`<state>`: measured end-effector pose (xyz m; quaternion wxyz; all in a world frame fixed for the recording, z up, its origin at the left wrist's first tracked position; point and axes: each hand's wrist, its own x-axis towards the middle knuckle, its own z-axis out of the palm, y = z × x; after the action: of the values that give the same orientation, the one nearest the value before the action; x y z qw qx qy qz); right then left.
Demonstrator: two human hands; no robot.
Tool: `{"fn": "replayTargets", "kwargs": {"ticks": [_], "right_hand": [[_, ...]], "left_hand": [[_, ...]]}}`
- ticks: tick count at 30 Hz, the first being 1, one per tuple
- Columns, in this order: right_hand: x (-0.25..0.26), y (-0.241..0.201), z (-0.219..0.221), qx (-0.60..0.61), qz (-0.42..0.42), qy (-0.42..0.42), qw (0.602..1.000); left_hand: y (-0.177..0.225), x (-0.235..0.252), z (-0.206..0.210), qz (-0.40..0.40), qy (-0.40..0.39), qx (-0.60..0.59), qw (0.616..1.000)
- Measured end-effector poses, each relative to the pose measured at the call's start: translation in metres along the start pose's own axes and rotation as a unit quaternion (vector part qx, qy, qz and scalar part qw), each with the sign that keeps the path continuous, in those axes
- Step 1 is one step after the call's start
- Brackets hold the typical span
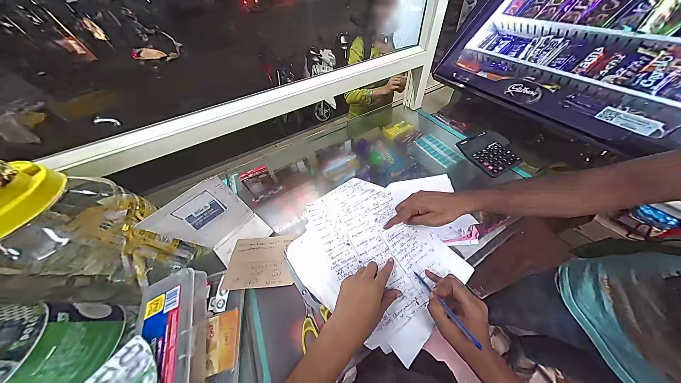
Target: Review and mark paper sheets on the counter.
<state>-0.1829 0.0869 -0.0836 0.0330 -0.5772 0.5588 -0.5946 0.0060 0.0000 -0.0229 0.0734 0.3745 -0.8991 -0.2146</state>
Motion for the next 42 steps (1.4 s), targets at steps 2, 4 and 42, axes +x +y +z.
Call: {"fn": "replayTargets", "kwargs": {"ticks": [2,4,42], "right_hand": [[0.000,0.001,0.000,-0.002,-0.009,-0.001,1.000],[-0.001,0.001,0.000,-0.009,-0.011,0.000,1.000],[-0.010,0.005,0.000,0.000,-0.094,-0.007,0.996]], "left_hand": [[0.000,0.000,0.000,0.001,0.001,0.001,1.000],[0.000,0.000,0.000,0.001,-0.001,0.001,1.000],[0.004,0.001,-0.008,-0.032,-0.038,-0.033,0.998]]}}
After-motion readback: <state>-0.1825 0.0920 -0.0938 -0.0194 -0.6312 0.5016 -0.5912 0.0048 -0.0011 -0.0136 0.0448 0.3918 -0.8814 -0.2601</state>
